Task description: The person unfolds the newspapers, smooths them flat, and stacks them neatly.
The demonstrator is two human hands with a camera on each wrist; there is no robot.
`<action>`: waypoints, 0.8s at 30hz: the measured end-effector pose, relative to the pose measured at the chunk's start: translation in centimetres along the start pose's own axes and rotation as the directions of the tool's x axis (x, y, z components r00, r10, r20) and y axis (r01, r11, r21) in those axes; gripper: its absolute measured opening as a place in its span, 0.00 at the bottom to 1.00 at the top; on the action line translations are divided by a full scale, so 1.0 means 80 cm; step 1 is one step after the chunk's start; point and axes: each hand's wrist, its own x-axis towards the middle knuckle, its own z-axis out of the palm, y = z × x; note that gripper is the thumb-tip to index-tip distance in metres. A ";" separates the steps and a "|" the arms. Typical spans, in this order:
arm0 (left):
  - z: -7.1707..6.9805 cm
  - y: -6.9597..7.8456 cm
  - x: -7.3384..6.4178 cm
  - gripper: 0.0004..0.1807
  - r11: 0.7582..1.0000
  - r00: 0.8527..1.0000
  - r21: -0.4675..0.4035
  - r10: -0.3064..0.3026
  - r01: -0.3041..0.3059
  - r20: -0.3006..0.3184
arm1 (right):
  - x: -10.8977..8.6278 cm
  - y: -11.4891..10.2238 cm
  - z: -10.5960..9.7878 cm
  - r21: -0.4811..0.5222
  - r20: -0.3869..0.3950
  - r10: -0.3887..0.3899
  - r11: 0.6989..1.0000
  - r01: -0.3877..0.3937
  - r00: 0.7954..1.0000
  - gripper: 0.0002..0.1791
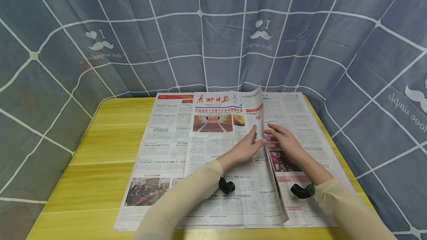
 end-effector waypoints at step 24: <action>0.010 -0.015 0.002 0.44 0.997 1.000 -0.082 0.008 -0.006 0.026 | -0.001 0.003 0.009 0.012 -0.026 -0.015 1.000 0.015 1.000 0.32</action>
